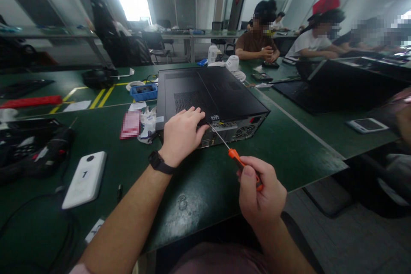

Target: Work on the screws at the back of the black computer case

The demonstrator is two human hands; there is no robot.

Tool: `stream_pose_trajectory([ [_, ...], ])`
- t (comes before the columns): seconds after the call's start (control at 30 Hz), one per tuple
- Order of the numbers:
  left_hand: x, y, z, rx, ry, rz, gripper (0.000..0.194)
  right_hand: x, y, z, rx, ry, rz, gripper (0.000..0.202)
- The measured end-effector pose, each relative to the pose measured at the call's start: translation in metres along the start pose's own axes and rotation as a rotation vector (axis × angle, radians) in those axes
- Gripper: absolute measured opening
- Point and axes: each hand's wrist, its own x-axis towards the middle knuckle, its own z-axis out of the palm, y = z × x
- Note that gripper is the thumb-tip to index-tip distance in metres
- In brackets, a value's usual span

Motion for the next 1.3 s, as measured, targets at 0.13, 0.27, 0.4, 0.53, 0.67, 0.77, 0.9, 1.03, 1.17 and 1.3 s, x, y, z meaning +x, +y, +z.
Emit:
stream_pose_trajectory([
  [0.13,-0.0004,-0.0002,0.0009,0.005,0.005,-0.002,0.030,0.0003,-0.0008,0.0000,-0.005,-0.005,0.001,0.018],
  [0.27,-0.0010,-0.0007,0.0014,-0.002,-0.003,-0.006,0.030,0.0011,-0.0005,0.0017,-0.018,0.026,-0.030,0.016],
  [0.4,-0.0008,-0.0003,0.0009,-0.006,-0.006,-0.013,0.030,0.0010,0.0006,0.0024,-0.014,0.015,-0.037,0.013],
  [0.53,-0.0007,0.0004,0.0003,-0.008,-0.005,-0.008,0.031,0.0014,-0.0008,0.0011,-0.028,-0.002,0.003,0.014],
  [0.67,-0.0010,0.0008,-0.0008,-0.004,0.006,-0.006,0.029,0.0004,-0.0027,0.0008,-0.053,0.014,0.002,0.016],
  [0.77,-0.0010,0.0006,-0.0012,-0.007,0.006,-0.006,0.029,-0.0014,-0.0022,0.0016,-0.081,0.039,0.022,0.014],
  [0.9,-0.0005,0.0005,-0.0007,-0.006,-0.010,-0.014,0.029,-0.0028,-0.0008,0.0017,-0.076,0.043,0.075,0.011],
  [1.03,-0.0005,0.0011,-0.0006,-0.003,-0.022,-0.021,0.030,-0.0023,-0.0011,0.0006,-0.018,0.004,0.048,0.017],
  [1.17,-0.0006,0.0012,-0.0007,-0.002,-0.026,-0.021,0.030,-0.0018,-0.0010,0.0008,-0.022,0.036,0.009,0.022],
  [1.3,-0.0005,0.0008,-0.0007,-0.007,-0.019,-0.016,0.030,-0.0032,0.0001,0.0014,-0.069,0.058,0.008,0.017],
])
